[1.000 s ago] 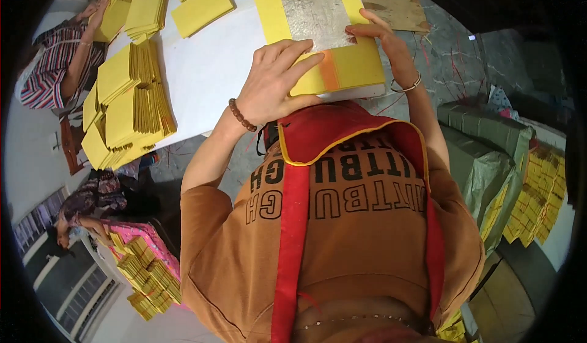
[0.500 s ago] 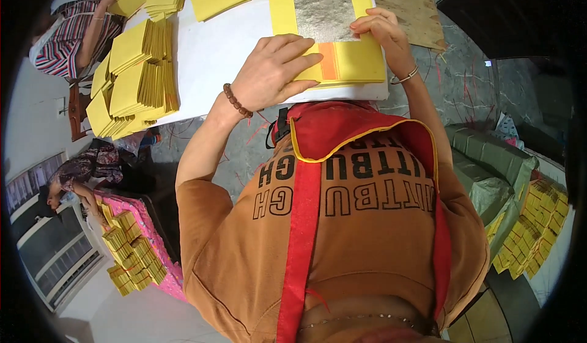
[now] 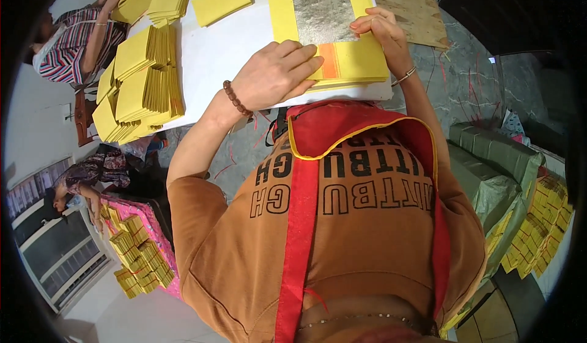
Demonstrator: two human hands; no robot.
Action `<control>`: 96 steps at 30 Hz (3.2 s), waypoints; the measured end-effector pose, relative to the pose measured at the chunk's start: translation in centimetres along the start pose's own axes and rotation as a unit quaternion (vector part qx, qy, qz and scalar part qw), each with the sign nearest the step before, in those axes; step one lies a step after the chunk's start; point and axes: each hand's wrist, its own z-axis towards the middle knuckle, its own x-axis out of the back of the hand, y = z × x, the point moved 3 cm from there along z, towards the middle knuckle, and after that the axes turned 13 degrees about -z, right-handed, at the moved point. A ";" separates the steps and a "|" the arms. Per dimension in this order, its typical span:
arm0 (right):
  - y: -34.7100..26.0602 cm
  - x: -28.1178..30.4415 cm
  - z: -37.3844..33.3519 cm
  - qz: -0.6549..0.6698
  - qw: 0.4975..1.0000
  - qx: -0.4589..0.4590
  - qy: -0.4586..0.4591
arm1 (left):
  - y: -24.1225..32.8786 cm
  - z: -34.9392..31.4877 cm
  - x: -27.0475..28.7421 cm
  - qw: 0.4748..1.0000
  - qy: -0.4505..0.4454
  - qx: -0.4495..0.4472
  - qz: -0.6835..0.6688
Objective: Counting, inspecting, and stacking yellow joss paper at a workbench.
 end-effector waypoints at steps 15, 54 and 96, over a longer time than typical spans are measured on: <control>0.9 -0.1 -0.7 -0.061 0.998 0.015 0.007 | -1.5 -0.4 0.9 0.965 0.144 0.056 -0.212; 0.8 0.2 -0.9 -0.014 0.999 -0.037 -0.037 | 1.0 -0.1 0.0 1.000 0.023 0.002 0.000; 3.9 -0.1 -2.3 0.142 0.987 -0.068 -0.035 | -4.4 -0.9 0.7 0.804 0.020 0.284 -0.522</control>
